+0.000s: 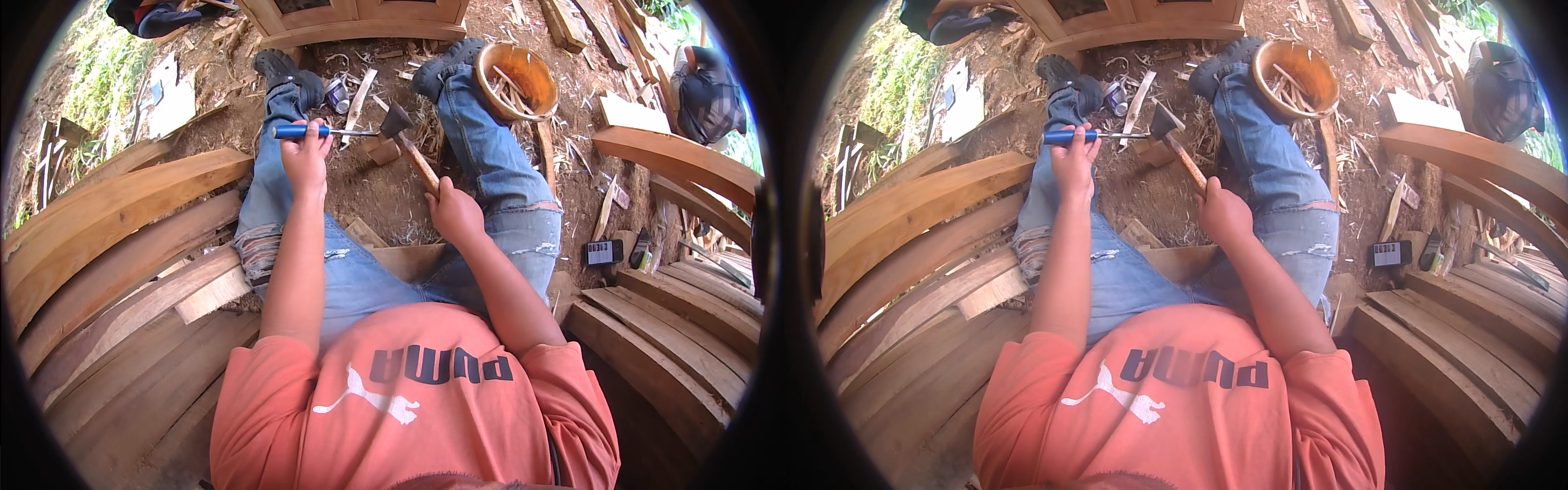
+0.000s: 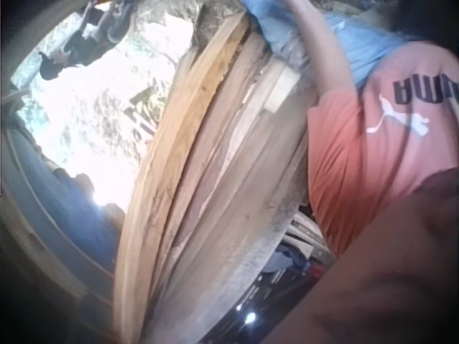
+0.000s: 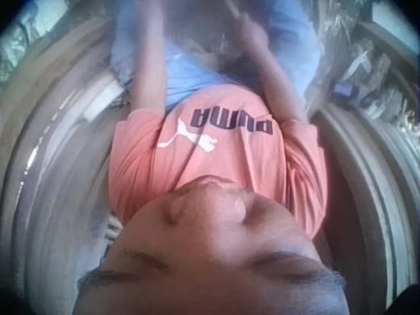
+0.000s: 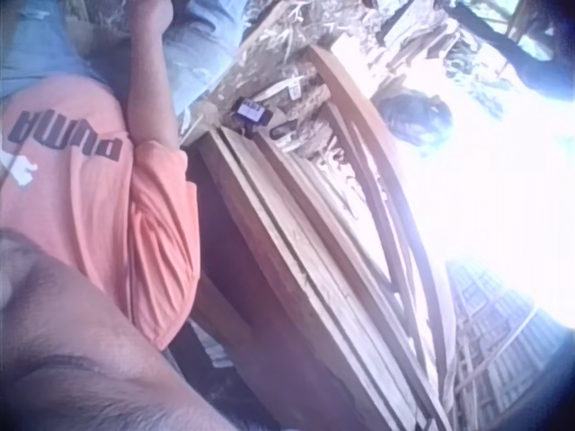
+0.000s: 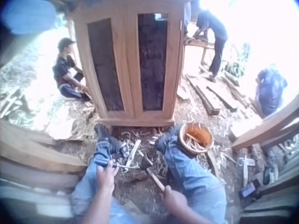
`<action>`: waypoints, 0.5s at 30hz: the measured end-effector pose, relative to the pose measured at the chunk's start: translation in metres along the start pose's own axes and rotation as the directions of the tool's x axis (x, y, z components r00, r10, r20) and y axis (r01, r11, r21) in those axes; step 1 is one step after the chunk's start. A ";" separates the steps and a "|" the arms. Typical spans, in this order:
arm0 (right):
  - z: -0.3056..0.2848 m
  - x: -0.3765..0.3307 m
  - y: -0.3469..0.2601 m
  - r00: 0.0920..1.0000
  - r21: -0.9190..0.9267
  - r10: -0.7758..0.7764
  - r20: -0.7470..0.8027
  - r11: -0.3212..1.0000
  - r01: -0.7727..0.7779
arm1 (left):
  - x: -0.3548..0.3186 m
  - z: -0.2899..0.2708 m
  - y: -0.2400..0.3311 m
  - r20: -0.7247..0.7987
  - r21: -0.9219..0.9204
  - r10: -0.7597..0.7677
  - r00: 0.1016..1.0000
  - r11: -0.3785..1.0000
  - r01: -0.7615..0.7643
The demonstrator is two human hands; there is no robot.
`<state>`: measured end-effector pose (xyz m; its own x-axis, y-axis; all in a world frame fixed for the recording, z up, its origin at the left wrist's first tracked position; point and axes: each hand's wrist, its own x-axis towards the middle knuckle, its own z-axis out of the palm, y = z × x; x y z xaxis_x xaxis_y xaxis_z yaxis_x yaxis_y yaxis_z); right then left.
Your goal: The person sits on the ground and uses a hammer to drive nails into a wooden frame. They repeatedly pick up nails, position them, and strike them with the hammer. A chisel is also used to adjust the wood.
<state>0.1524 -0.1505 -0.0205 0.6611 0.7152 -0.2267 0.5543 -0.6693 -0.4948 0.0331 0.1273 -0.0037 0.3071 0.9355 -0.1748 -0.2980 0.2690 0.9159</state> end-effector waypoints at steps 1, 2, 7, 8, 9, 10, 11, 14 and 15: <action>-0.001 0.001 -0.001 1.000 0.001 -0.007 0.001 1.000 0.007 | 0.002 0.004 0.013 -0.020 -0.048 0.000 1.000 0.999 -0.001; -0.002 0.002 0.000 1.000 0.008 0.016 0.006 1.000 -0.016 | 0.006 0.007 0.027 -0.040 -0.096 -0.001 0.999 0.995 -0.003; -0.010 0.008 0.012 0.997 0.081 0.075 0.026 0.994 -0.077 | 0.052 0.003 0.119 -0.026 -0.015 0.230 0.973 0.973 -0.231; -0.011 0.010 0.012 0.995 0.088 0.088 0.050 0.992 -0.092 | 0.053 0.004 0.120 0.042 0.088 0.266 0.963 0.959 -0.269; -0.014 0.010 0.008 0.992 0.093 0.098 0.077 0.990 -0.105 | 0.052 0.006 0.116 0.108 0.189 0.293 0.950 0.932 -0.309; -0.017 0.009 0.005 0.988 0.097 0.111 0.103 0.988 -0.121 | 0.051 0.006 0.111 0.178 0.284 0.309 0.934 0.893 -0.349; -0.016 0.009 0.005 0.989 0.109 0.105 0.102 0.987 -0.116 | 0.051 -0.002 0.095 0.333 0.495 0.293 0.896 0.754 -0.431; -0.013 0.012 0.004 0.980 0.217 0.131 0.153 0.963 -0.163 | 0.010 0.001 0.029 0.482 0.741 0.071 0.873 0.499 -0.450; -0.017 0.012 0.007 0.961 0.293 0.180 0.211 0.926 -0.238 | -0.014 0.018 0.025 0.609 0.724 0.044 0.792 0.376 -0.578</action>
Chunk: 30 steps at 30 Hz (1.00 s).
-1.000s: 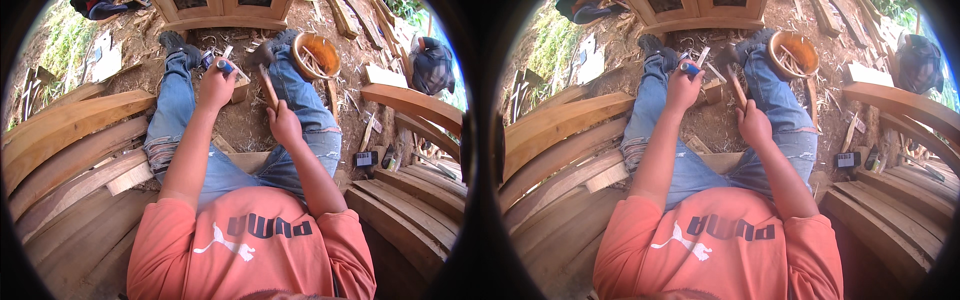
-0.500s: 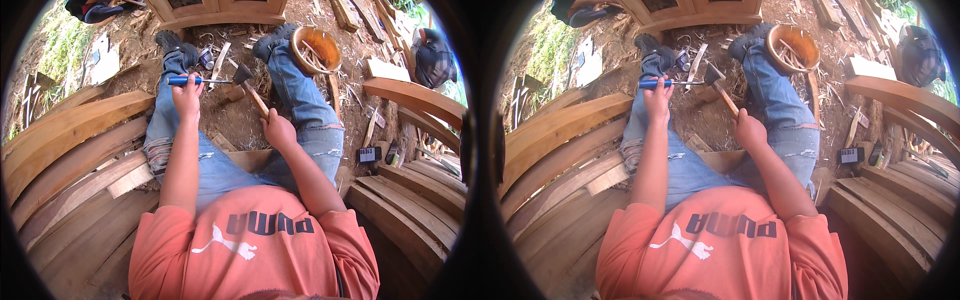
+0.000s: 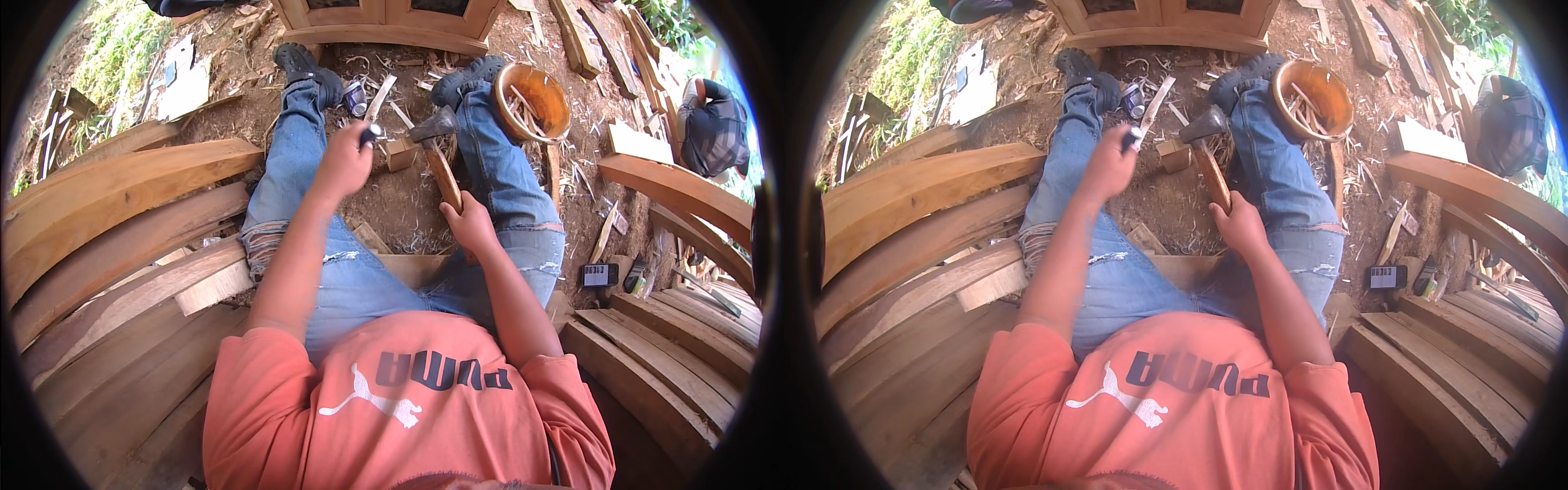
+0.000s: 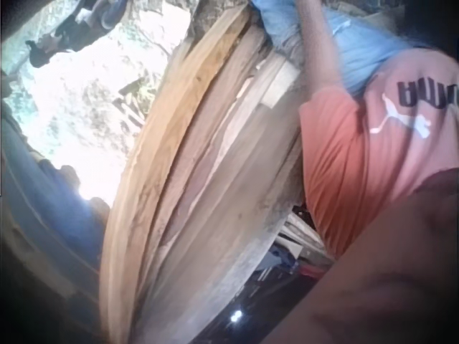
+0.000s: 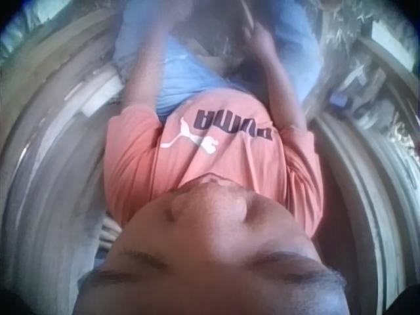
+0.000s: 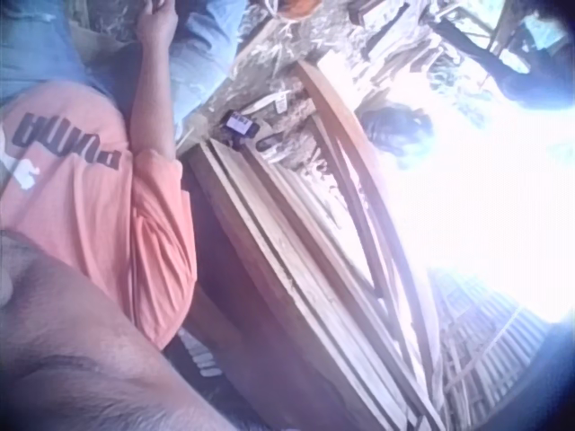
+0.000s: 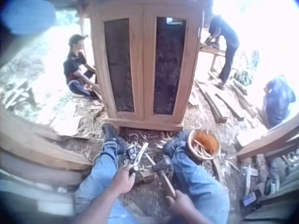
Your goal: The person sits on the ground and uses a hammer to drive nails into a wooden frame. They repeatedly pick up nails, position them, and strike them with the hammer. A chisel is also used to adjust the wood.
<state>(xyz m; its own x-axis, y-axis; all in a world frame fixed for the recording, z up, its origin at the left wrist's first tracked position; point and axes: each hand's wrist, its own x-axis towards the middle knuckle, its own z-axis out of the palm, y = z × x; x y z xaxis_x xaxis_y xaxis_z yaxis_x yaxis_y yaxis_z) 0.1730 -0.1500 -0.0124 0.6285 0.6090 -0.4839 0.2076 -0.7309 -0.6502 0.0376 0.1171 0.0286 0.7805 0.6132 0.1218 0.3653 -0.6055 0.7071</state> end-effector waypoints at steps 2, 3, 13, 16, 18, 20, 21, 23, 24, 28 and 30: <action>-0.004 -0.001 -0.005 0.993 0.173 0.067 0.093 0.982 -0.082 | -0.019 0.030 -0.010 0.096 0.109 -0.003 0.995 0.994 -0.008; -0.006 -0.003 -0.004 0.987 0.257 0.093 0.131 0.958 -0.124 | -0.020 0.039 -0.009 0.119 0.146 -0.007 0.993 0.989 -0.010; -0.046 -0.018 -0.041 0.976 0.736 -0.112 0.188 0.674 -0.064 | -0.016 0.059 -0.016 0.148 0.087 -0.038 0.988 0.996 0.025; -0.029 -0.013 -0.040 0.976 0.758 -0.058 0.209 0.640 -0.125 | -0.004 0.058 -0.023 -0.044 -0.181 -0.025 0.999 0.983 0.017; -0.028 -0.011 -0.049 0.977 0.753 0.024 0.213 0.633 -0.180 | 0.004 0.052 -0.029 -0.075 -0.289 -0.136 0.988 0.951 0.109; -0.016 -0.004 -0.037 0.984 0.683 0.016 0.175 0.719 -0.133 | 0.010 0.045 -0.028 -0.051 -0.334 -0.211 0.976 0.925 0.182; -0.010 -0.004 -0.038 0.987 0.644 0.008 0.159 0.757 -0.110 | 0.010 0.041 -0.028 -0.034 -0.345 -0.261 0.965 0.909 0.234; -0.007 -0.005 -0.041 0.990 0.617 -0.017 0.140 0.784 -0.073 | 0.011 0.040 -0.030 -0.001 -0.343 -0.335 0.942 0.885 0.314; -0.005 -0.007 -0.045 0.989 0.599 -0.032 0.143 0.798 -0.061 | 0.011 0.041 -0.033 0.013 -0.326 -0.361 0.932 0.880 0.346; 0.002 -0.008 -0.054 0.979 0.517 -0.018 0.202 0.851 -0.091 | 0.009 0.061 -0.052 0.039 -0.247 -0.410 0.911 0.879 0.407; 0.005 -0.009 -0.052 0.979 0.493 -0.007 0.203 0.865 -0.096 | 0.010 0.069 -0.055 0.085 -0.203 -0.414 0.906 0.883 0.422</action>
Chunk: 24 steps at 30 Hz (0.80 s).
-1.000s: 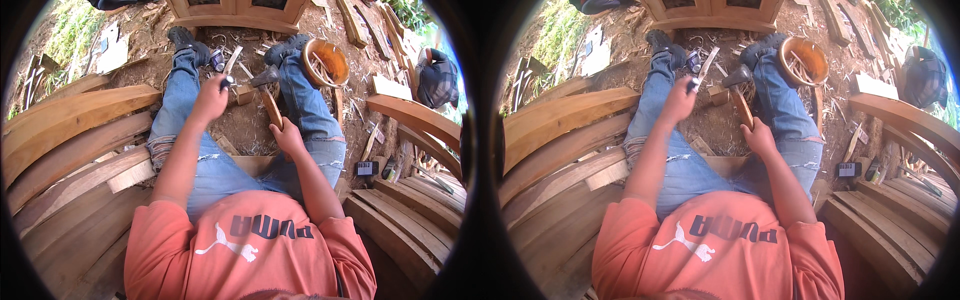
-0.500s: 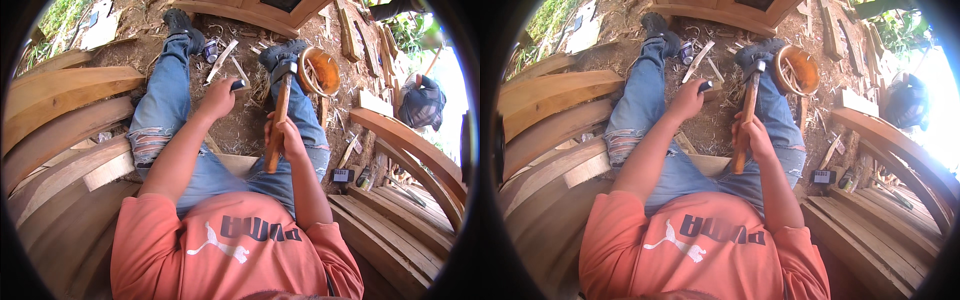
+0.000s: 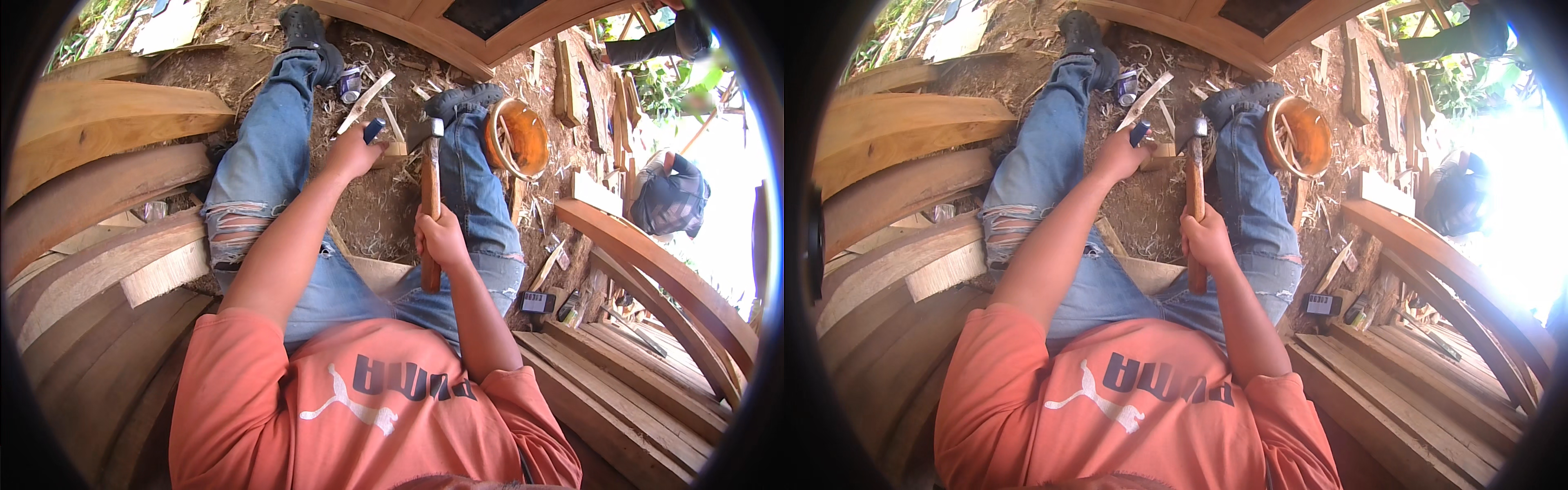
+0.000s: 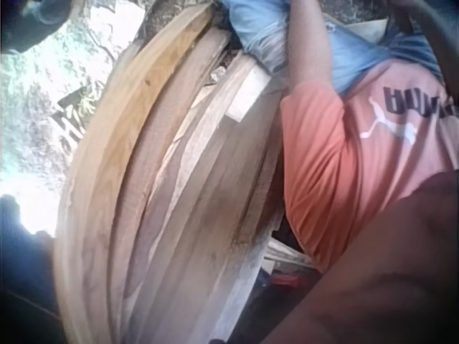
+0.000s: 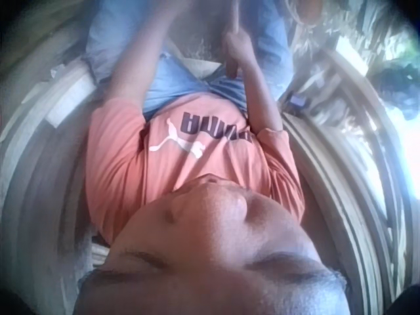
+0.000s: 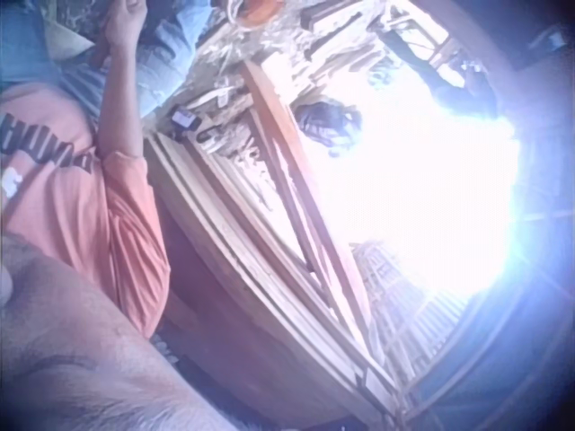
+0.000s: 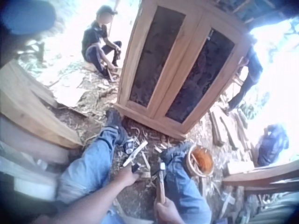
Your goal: The person sits on the ground and uses a hammer to drive nails into a wooden frame. They repeatedly pick up nails, position them, and strike them with the hammer. A chisel is also used to adjust the wood.
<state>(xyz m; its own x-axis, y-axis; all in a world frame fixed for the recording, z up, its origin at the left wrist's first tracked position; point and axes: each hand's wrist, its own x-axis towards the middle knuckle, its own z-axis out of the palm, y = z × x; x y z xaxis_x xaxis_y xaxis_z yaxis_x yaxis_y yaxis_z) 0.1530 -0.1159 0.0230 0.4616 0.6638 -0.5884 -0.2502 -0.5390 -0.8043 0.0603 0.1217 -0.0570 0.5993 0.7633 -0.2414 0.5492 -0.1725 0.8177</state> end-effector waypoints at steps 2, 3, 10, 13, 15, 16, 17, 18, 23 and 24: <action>-0.001 0.000 0.004 1.000 -0.017 0.008 0.002 1.000 -0.008 | 0.000 0.004 0.002 0.044 -0.003 0.009 0.999 1.000 -0.009; -0.001 -0.001 0.004 1.000 -0.024 0.009 0.011 1.000 -0.009 | 0.002 0.008 -0.005 0.035 -0.009 0.015 0.999 1.000 -0.014; 0.001 0.001 0.014 0.999 -0.053 0.022 0.025 0.998 -0.021 | 0.000 0.014 -0.004 0.057 -0.037 0.008 0.998 0.999 -0.006; 0.004 0.000 0.011 0.999 -0.061 0.023 0.022 0.998 -0.022 | -0.003 0.010 0.003 0.059 -0.049 -0.011 0.998 0.999 0.014; 0.006 0.001 0.011 1.000 -0.066 0.015 0.019 0.998 -0.014 | -0.004 0.008 0.006 0.064 -0.047 -0.025 0.998 0.999 0.028; 0.006 0.002 0.010 1.000 -0.068 0.011 0.019 0.998 -0.010 | -0.004 0.007 0.007 0.066 -0.044 -0.027 0.997 0.999 0.030; 0.006 0.002 0.010 1.000 -0.064 0.012 0.012 0.998 -0.011 | -0.004 0.007 0.008 0.069 -0.042 -0.030 0.997 0.999 0.033; 0.007 0.003 0.009 1.000 -0.060 0.012 0.007 0.998 -0.012 | -0.004 0.008 0.006 0.063 -0.034 -0.023 0.998 0.999 0.025; 0.003 0.005 0.011 0.999 -0.062 0.037 0.012 0.997 -0.036 | -0.002 0.011 0.001 0.056 0.003 -0.009 0.998 1.000 0.009; 0.001 0.004 0.012 0.999 -0.052 0.045 0.009 0.998 -0.045 | -0.005 0.010 0.005 0.049 0.009 -0.003 0.999 1.000 0.003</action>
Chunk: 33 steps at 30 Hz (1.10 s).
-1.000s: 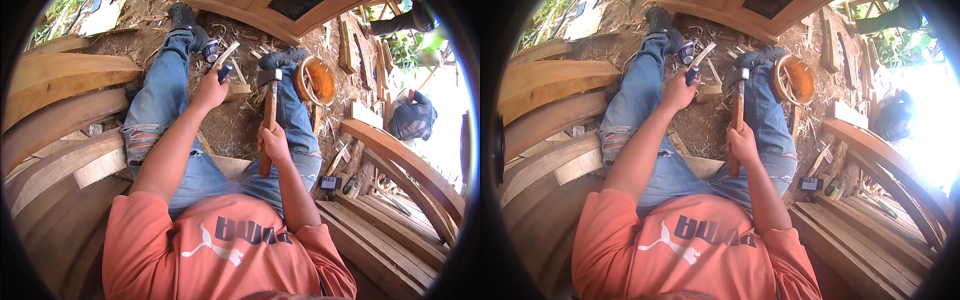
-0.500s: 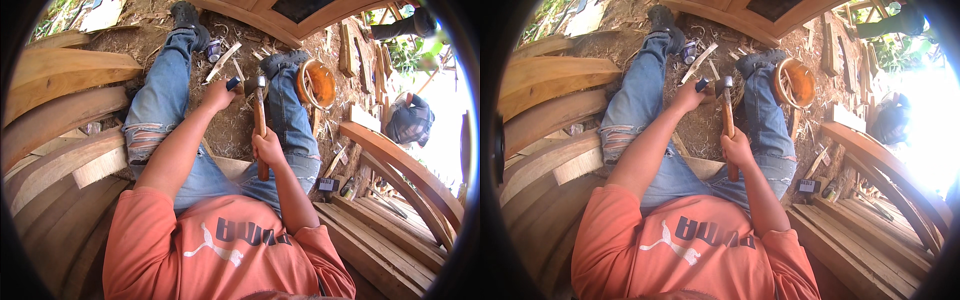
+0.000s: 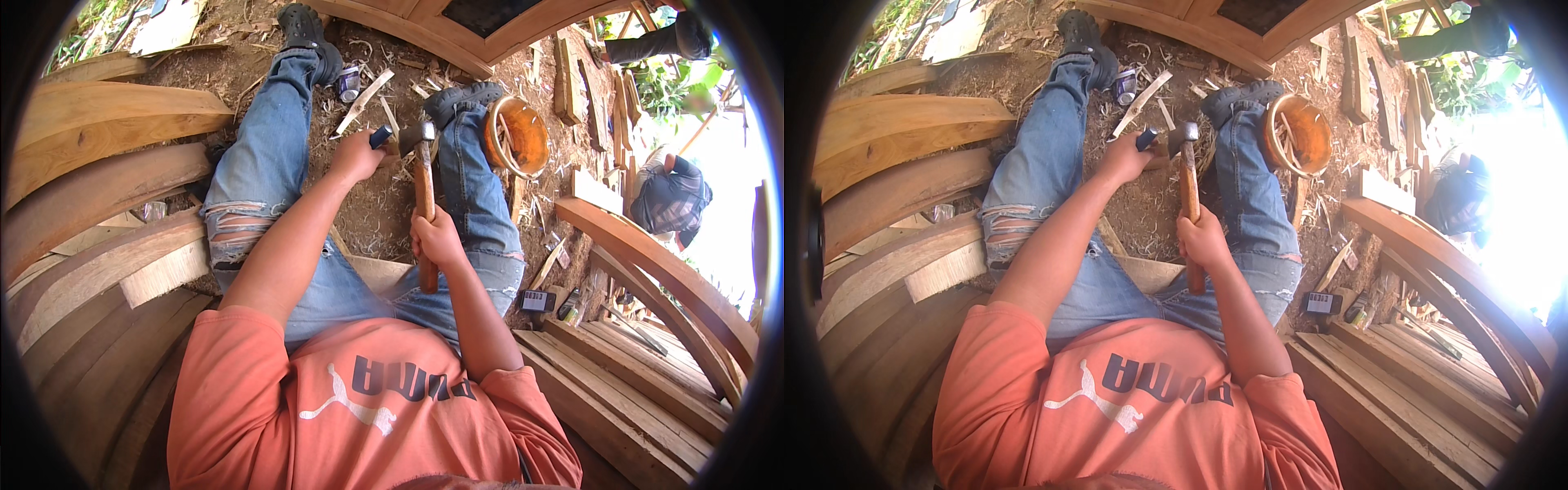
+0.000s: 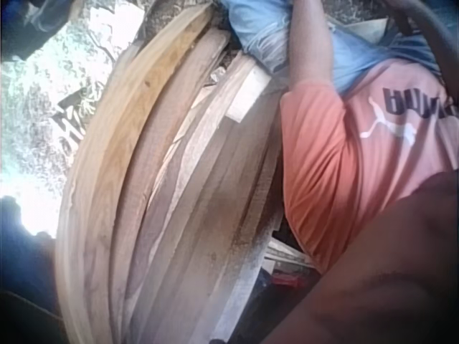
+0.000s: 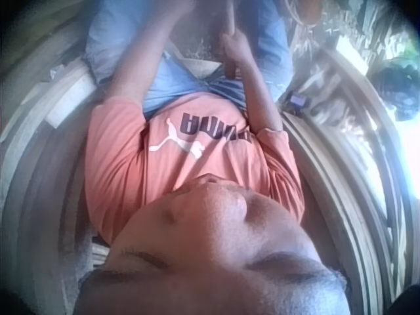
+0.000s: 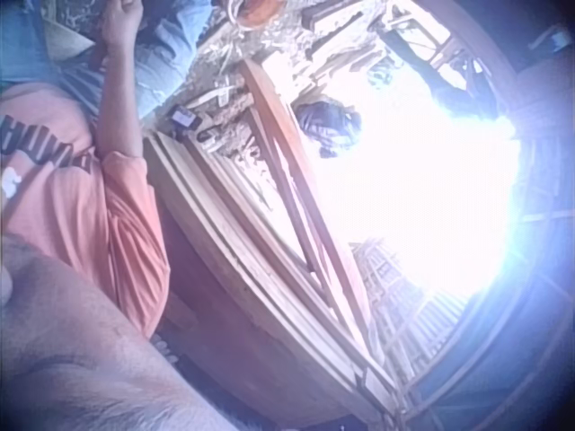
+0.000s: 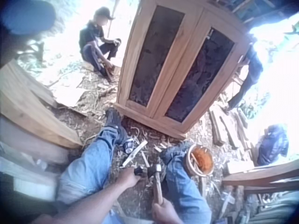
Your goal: The person sits on the ground and uses a hammer to drive nails into a wooden frame. They repeatedly pick up nails, position them, and strike them with the hammer. A chisel is also used to adjust the wood.
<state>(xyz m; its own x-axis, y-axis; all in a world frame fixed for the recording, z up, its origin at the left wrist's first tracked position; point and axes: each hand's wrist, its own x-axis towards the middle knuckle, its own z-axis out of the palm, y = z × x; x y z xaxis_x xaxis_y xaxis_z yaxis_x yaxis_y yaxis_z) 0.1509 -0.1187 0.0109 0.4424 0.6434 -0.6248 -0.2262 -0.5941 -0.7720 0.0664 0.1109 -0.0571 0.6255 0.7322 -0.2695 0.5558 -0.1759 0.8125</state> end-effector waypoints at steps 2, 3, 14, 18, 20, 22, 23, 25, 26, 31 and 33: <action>-0.001 -0.003 0.002 1.000 -0.003 0.010 -0.007 1.000 -0.010 | -0.007 0.000 0.009 -0.012 0.011 0.012 1.000 1.000 -0.012; 0.000 -0.005 0.002 1.000 -0.021 0.009 -0.004 1.000 -0.009 | -0.006 0.001 0.005 -0.015 0.009 0.016 1.000 1.000 -0.016; 0.006 0.006 0.005 0.998 -0.069 0.050 -0.024 0.996 -0.052 | 0.006 0.004 -0.010 0.009 -0.001 0.044 0.999 0.999 -0.044; 0.006 0.002 0.009 0.996 -0.088 0.067 -0.056 0.994 -0.072 | -0.001 0.003 0.000 0.029 0.009 0.021 0.999 1.000 -0.022; 0.007 0.003 0.010 0.997 -0.078 0.062 -0.051 0.995 -0.066 | -0.002 0.005 -0.003 0.022 -0.032 0.037 0.999 0.999 -0.036; 0.005 0.006 0.010 0.998 -0.069 0.044 -0.047 0.996 -0.048 | -0.003 0.003 -0.001 0.076 -0.039 0.056 0.995 0.998 -0.054; 0.004 0.004 0.014 0.997 -0.072 0.053 -0.052 0.996 -0.056 | -0.005 0.003 0.000 0.103 -0.042 0.066 0.993 0.997 -0.062; 0.007 0.006 0.010 0.999 -0.077 0.023 -0.040 0.997 -0.026 | -0.006 0.005 -0.004 0.070 0.021 0.084 0.994 0.996 -0.086; 0.008 0.004 0.005 0.999 -0.076 0.028 -0.034 0.997 -0.030 | -0.006 0.006 -0.006 0.055 0.048 0.091 0.994 0.994 -0.093; 0.003 -0.018 0.015 0.995 0.230 -0.098 -0.006 0.968 0.097 | -0.008 0.005 -0.002 0.036 0.031 0.110 0.993 0.993 -0.111; -0.002 -0.022 0.018 0.997 0.290 -0.070 0.024 0.955 0.060 | -0.008 0.005 -0.002 0.062 0.041 0.088 0.994 0.995 -0.090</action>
<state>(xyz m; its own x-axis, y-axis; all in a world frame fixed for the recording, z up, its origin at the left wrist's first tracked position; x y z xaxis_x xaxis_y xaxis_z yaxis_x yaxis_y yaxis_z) 0.1385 -0.1446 0.0107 0.4360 0.6951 -0.5715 -0.4411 -0.3885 -0.8090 0.0627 0.1019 -0.0595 0.7047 0.6716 -0.2286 0.5188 -0.2680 0.8118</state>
